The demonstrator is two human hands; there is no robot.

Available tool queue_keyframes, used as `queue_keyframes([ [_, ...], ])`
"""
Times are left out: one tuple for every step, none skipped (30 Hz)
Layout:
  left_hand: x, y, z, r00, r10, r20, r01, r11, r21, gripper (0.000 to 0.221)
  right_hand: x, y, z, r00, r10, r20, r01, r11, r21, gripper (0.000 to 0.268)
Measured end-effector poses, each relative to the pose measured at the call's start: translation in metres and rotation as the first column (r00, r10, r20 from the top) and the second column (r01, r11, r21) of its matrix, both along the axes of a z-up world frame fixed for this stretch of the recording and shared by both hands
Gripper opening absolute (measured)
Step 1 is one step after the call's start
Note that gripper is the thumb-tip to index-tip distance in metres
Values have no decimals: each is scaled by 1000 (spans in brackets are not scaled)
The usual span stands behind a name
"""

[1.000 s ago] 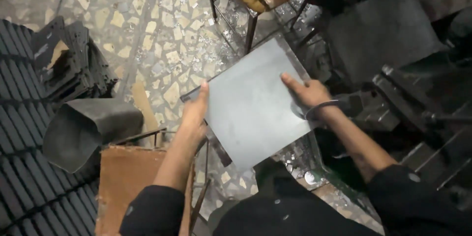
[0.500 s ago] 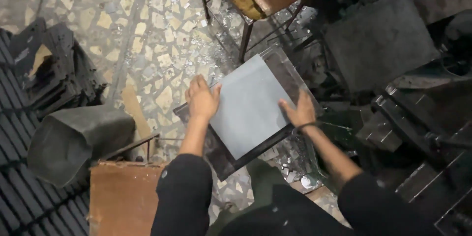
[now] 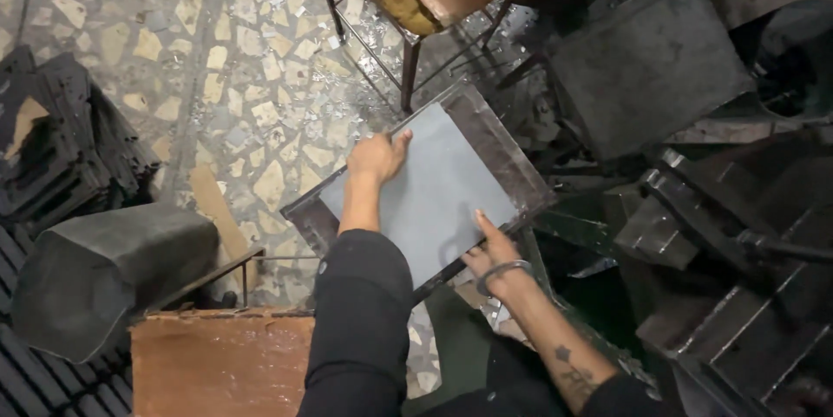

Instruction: Picking up square metal plates from stacks and placing them onto a production surface or machine.

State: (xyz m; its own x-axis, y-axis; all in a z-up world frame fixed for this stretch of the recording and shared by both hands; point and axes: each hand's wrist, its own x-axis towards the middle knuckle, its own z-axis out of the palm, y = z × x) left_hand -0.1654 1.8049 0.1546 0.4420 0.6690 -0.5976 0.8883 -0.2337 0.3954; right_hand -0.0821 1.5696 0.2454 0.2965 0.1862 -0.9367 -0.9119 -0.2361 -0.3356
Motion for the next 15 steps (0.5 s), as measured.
queue_keyframes([
  [1,0,-4,1000,15,-6,-15,1000,9,72,-1,-4,-14,998,-44,-52,45,999,26,87],
  [1,1,-8,999,31,-12,-30,999,18,70,-2,-6,-27,991,-85,-105,91,995,49,88],
  [-1,-2,-10,1000,25,-13,-24,999,21,70,-4,-9,-36,990,-91,-106,97,994,52,88],
  [-3,-5,-12,1000,30,0,-30,1000,-4,68,-5,-11,-44,986,-104,-130,111,993,48,91],
  [-6,-11,-14,999,39,13,-38,999,-32,66,-7,-15,-53,982,-113,-153,121,992,42,94],
  [-6,-11,-17,999,36,13,-36,999,-32,66,-6,1,-42,981,-116,-154,123,991,42,94],
  [-7,-9,-20,1000,21,5,-21,999,-44,66,-7,17,-32,990,-63,-127,65,998,11,96],
  [-7,-8,-22,1000,6,-2,-6,998,-55,66,-6,32,-21,995,-9,-102,7,1000,-22,99],
  [-8,-3,-22,1000,-4,0,4,999,-43,66,-6,36,-17,995,-18,-100,17,1000,-10,99],
  [-10,2,-21,999,-33,6,33,998,-58,67,-5,39,-12,996,6,-85,-8,999,-33,101],
  [-9,-4,-22,998,-67,17,68,994,-86,68,-4,32,-6,997,23,-67,-28,997,-70,103],
  [-16,-9,-29,996,-82,23,84,992,-89,68,-8,23,-6,998,7,-61,-12,997,-73,103],
  [-17,-9,-34,994,-97,57,99,995,-24,67,-8,19,-5,998,4,-62,-8,998,-65,108],
  [-17,-10,-39,989,-114,91,110,993,41,67,-8,13,-4,998,1,-62,-5,998,-58,114],
  [-18,-18,-10,984,-145,106,140,989,55,67,-5,1,-20,999,-29,-46,27,999,-45,114],
])
